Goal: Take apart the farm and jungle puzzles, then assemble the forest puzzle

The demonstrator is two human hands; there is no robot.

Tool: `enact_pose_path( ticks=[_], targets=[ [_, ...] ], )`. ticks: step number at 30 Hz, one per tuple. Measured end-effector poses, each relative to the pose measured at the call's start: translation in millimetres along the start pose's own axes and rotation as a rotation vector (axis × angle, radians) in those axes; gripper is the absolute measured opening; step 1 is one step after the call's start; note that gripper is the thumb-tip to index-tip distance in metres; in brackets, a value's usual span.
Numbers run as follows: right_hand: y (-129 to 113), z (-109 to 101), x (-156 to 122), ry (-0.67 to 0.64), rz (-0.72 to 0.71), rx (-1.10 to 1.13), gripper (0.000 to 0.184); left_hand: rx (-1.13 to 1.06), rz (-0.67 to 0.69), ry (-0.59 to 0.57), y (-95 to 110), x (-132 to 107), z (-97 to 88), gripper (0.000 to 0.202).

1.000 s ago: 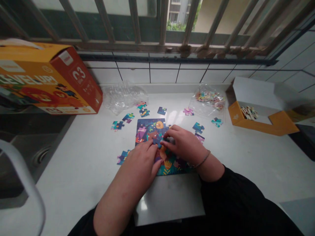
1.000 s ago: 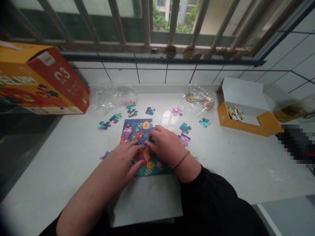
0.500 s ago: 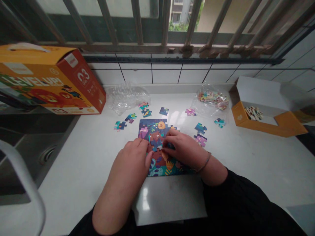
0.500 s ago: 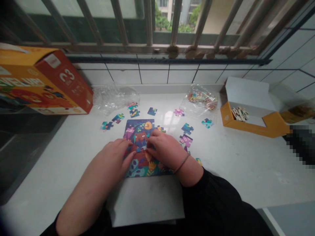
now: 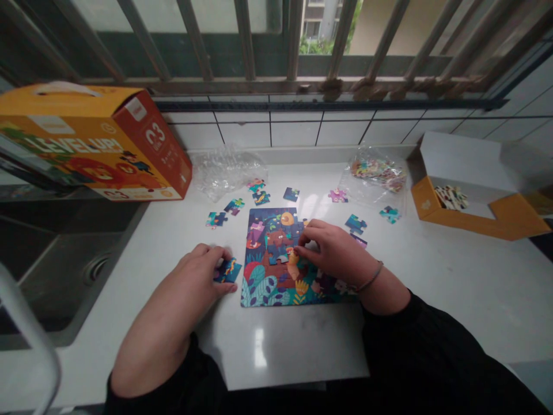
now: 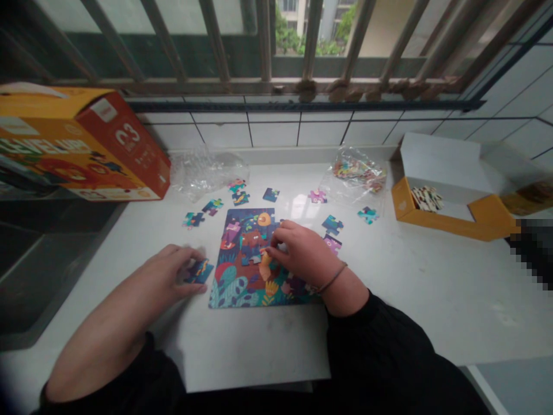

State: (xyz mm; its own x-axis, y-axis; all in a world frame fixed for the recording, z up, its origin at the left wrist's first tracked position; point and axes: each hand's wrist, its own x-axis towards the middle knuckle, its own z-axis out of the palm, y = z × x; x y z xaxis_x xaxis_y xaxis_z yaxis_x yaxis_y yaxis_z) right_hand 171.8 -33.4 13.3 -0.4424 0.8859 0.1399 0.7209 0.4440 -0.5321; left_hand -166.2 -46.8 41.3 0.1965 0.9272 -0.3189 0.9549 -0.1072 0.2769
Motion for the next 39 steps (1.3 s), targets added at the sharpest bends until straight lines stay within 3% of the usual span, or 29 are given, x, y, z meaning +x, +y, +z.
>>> enact_pose_path(
  ticks=[6,10,13,22,25,30,36,39],
  targets=[
    [12,-13,-3,0.170,0.077,-0.055,0.016,0.040,-0.026,-0.022,5,1,-2.6,0.039],
    [23,-32,-6,0.349,0.300,-0.119,0.024,0.050,-0.092,-0.048,11,1,-6.6,0.043],
    [30,-42,-9,0.402,0.458,-0.139,0.026,0.013,-0.141,-0.091,19,-2,-10.9,0.045],
    [68,-44,-26,0.139,0.666,-0.347,0.025,0.032,-0.074,0.015,22,-4,-14.4,0.019],
    [86,-46,-36,0.127,0.695,-0.365,0.039,0.003,-0.038,0.050,23,-4,-15.3,0.019],
    [106,-51,-48,0.139,0.746,-0.309,0.036,-0.097,0.063,0.082,26,-2,-14.1,0.020],
    [100,-54,-49,0.152,0.771,-0.426,0.024,-0.161,0.139,0.135,26,-2,-9.1,0.025],
    [84,-53,-42,0.223,0.692,-0.492,0.023,-0.186,0.156,0.154,29,-2,-6.8,0.024]
  ],
)
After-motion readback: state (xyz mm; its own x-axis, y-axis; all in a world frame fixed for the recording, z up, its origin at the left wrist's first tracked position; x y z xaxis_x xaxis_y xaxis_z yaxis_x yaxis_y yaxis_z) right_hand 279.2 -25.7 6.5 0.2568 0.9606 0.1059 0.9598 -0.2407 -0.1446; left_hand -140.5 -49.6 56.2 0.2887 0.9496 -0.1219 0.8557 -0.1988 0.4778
